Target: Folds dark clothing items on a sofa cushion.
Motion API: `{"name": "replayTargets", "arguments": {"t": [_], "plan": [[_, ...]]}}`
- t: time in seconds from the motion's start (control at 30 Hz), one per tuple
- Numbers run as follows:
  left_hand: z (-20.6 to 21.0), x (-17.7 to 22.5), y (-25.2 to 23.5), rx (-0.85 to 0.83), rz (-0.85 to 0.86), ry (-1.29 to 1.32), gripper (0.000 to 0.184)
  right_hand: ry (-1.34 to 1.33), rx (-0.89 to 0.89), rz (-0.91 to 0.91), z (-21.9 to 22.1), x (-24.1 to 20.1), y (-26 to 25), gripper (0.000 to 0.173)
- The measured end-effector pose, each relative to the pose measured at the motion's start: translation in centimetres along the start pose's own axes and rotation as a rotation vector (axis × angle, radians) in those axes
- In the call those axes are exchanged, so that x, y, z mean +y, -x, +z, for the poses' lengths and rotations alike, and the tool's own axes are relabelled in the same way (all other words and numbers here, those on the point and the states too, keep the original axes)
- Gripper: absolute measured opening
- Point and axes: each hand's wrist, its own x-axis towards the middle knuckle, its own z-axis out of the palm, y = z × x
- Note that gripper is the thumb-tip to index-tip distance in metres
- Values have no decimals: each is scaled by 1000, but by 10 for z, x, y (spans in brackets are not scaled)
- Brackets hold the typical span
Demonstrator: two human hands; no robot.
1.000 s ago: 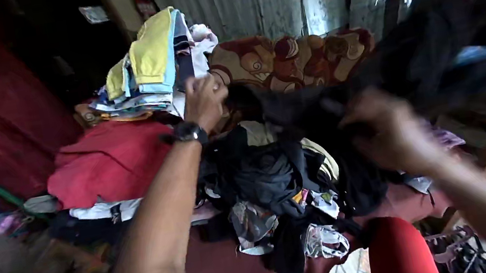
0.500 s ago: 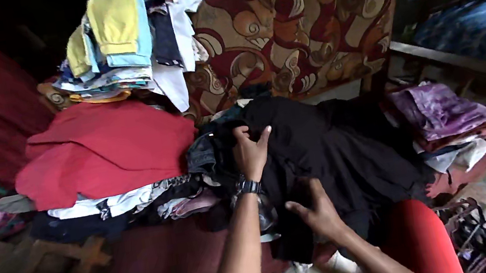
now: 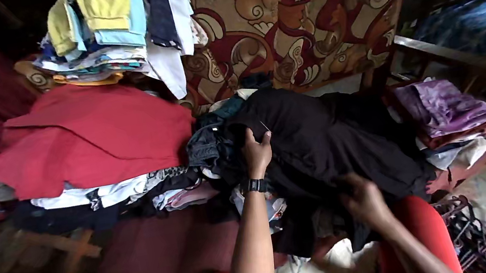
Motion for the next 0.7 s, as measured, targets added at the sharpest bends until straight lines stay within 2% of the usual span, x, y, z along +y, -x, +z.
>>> {"name": "replayTargets", "arguments": {"t": [0.1, 0.17, 0.2, 0.27, 0.33, 0.37, 0.43, 0.5, 0.53, 0.6, 0.7], "plan": [[0, 3, 5, -8, 0, -51, 56, -68, 377, -332, -35, -26, -41, 24], [0, 2, 6, -9, 24, -58, 51, -116, 425, -440, -34, -52, -70, 24], [-1, 0, 7, -10, 35, -53, 51, -141, 363, -436, -26, -61, -81, 24], [0, -3, 8, 2, 44, -44, 49, -141, 104, -352, 1, -68, -96, 25], [2, -3, 9, 24, 27, -48, 49, -82, -207, -286, 31, -60, -104, 30], [2, -4, 10, 35, 18, -39, 53, -80, -296, -298, 41, -51, -104, 33], [2, -7, 13, 42, 9, -16, 64, -207, -374, -354, 39, -35, -99, 45], [4, -9, 17, 73, 21, -18, 55, -422, -418, -345, 16, -19, -87, 56], [3, -10, 20, 82, 33, -31, 48, -532, -382, -304, 5, -8, -79, 55], [4, -12, 22, 92, 66, -49, 38, -637, -186, -164, -16, 14, -58, 42], [7, -15, 23, 114, 117, -42, 34, -509, 155, 46, -25, 43, -20, 23]]}}
